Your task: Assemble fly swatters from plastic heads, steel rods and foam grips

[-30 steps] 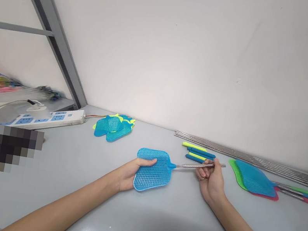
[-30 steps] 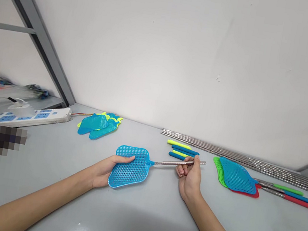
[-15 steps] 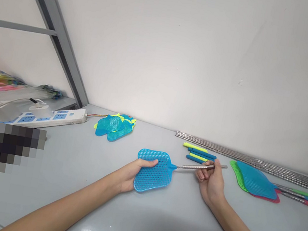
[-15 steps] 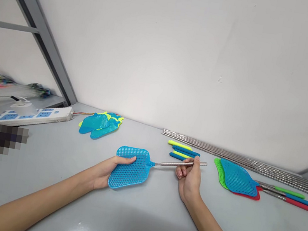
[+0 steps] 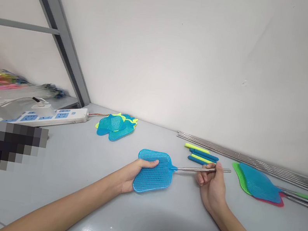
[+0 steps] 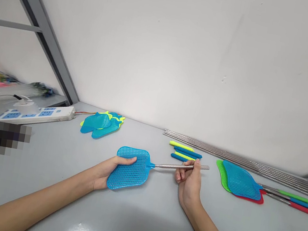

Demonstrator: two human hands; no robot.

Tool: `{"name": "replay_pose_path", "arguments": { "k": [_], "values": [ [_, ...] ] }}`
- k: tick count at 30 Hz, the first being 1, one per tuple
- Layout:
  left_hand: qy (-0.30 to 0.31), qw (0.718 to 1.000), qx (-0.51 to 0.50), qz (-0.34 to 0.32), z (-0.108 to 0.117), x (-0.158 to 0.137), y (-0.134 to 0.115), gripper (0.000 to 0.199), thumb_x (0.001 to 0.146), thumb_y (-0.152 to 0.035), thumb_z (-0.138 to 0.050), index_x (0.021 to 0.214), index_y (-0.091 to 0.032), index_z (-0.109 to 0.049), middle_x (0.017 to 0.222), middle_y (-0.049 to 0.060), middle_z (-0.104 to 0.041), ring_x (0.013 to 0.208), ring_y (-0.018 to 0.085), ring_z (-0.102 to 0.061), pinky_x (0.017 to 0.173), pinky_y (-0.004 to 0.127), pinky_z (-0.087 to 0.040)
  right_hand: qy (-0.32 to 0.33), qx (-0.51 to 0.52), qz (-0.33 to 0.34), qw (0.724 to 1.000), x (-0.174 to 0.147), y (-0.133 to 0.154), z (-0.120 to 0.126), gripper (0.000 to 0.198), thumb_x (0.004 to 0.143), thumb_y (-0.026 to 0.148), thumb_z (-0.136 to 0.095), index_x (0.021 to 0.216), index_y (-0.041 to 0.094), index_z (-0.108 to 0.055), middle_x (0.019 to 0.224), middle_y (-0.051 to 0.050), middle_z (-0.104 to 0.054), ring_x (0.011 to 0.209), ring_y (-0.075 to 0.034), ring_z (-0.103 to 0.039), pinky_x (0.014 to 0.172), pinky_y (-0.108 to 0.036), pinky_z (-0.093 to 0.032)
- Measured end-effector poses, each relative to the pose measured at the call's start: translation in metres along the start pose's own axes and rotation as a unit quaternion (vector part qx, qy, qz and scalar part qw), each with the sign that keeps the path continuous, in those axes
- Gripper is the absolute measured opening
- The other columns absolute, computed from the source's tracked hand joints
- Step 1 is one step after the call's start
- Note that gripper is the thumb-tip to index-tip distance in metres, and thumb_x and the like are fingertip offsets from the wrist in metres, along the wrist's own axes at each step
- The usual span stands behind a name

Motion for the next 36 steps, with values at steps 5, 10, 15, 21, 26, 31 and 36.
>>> {"name": "replay_pose_path", "arguments": {
  "k": [5, 10, 15, 21, 26, 31, 36],
  "values": [
    [-0.001, 1.0, -0.005, 0.005, -0.001, -0.003, 0.001, 0.04, 0.069, -0.024, -0.056, 0.105, -0.008, -0.051, 0.102, 0.012, -0.058, 0.095, 0.025, -0.052, 0.088, 0.037, -0.036, 0.002, -0.001, -0.001, 1.0, -0.004, -0.002, -0.001, 0.032, 0.076, 0.046, -0.034, 0.061, 0.02, -0.042, 0.038, 0.007, -0.031, 0.033, -0.007, -0.031, 0.037, -0.02, -0.022],
    [-0.003, 1.0, -0.009, 0.013, -0.003, -0.005, 0.001, 0.039, 0.069, -0.024, -0.056, 0.104, -0.009, -0.052, 0.098, 0.012, -0.06, 0.09, 0.023, -0.055, 0.086, 0.036, -0.037, -0.005, -0.002, 0.004, 1.0, -0.008, -0.003, -0.003, 0.031, 0.076, 0.047, -0.034, 0.062, 0.02, -0.041, 0.038, 0.007, -0.03, 0.033, -0.007, -0.03, 0.037, -0.02, -0.021],
    [0.001, 1.0, -0.006, 0.017, -0.005, -0.005, 0.001, 0.039, 0.069, -0.024, -0.056, 0.105, -0.009, -0.052, 0.099, 0.012, -0.059, 0.09, 0.023, -0.055, 0.086, 0.036, -0.038, -0.002, -0.002, 0.007, 1.0, -0.01, -0.005, -0.002, 0.031, 0.077, 0.047, -0.033, 0.062, 0.02, -0.041, 0.038, 0.007, -0.03, 0.033, -0.007, -0.031, 0.037, -0.021, -0.022],
    [0.002, 1.0, -0.008, 0.018, -0.004, -0.006, 0.002, 0.037, 0.069, -0.024, -0.055, 0.103, -0.009, -0.052, 0.096, 0.011, -0.061, 0.086, 0.022, -0.057, 0.083, 0.035, -0.04, -0.004, -0.001, 0.006, 1.0, -0.014, -0.005, -0.003, 0.03, 0.077, 0.046, -0.033, 0.062, 0.021, -0.041, 0.038, 0.007, -0.03, 0.033, -0.007, -0.03, 0.037, -0.021, -0.022],
    [-0.001, 1.0, -0.001, 0.021, -0.004, -0.006, 0.001, 0.035, 0.069, -0.024, -0.056, 0.101, -0.009, -0.053, 0.093, 0.011, -0.062, 0.083, 0.022, -0.058, 0.08, 0.034, -0.042, 0.002, 0.0, 0.007, 1.0, -0.016, -0.006, -0.005, 0.031, 0.077, 0.046, -0.032, 0.062, 0.021, -0.041, 0.038, 0.007, -0.029, 0.033, -0.007, -0.03, 0.037, -0.021, -0.023],
    [-0.001, 1.0, -0.003, 0.017, 0.0, -0.005, 0.003, 0.036, 0.069, -0.023, -0.056, 0.102, -0.009, -0.052, 0.093, 0.011, -0.062, 0.084, 0.022, -0.058, 0.081, 0.034, -0.041, 0.005, 0.0, 0.007, 1.0, -0.017, -0.006, -0.006, 0.03, 0.078, 0.045, -0.031, 0.062, 0.021, -0.041, 0.038, 0.007, -0.029, 0.033, -0.008, -0.029, 0.038, -0.02, -0.024],
    [0.014, 1.0, -0.008, 0.021, 0.001, -0.004, 0.002, 0.036, 0.07, -0.023, -0.054, 0.103, -0.009, -0.052, 0.095, 0.011, -0.062, 0.085, 0.022, -0.058, 0.081, 0.035, -0.041, 0.003, 0.003, 0.005, 1.0, -0.019, -0.007, -0.006, 0.03, 0.077, 0.045, -0.031, 0.063, 0.021, -0.041, 0.038, 0.007, -0.031, 0.033, -0.007, -0.029, 0.037, -0.02, -0.024]
  ]
}}
Point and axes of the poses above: each hand's wrist, its own x-axis towards the middle knuckle, its own z-axis out of the back of the hand, y = z × x, the point moved 1 cm from there along x, towards the middle knuckle
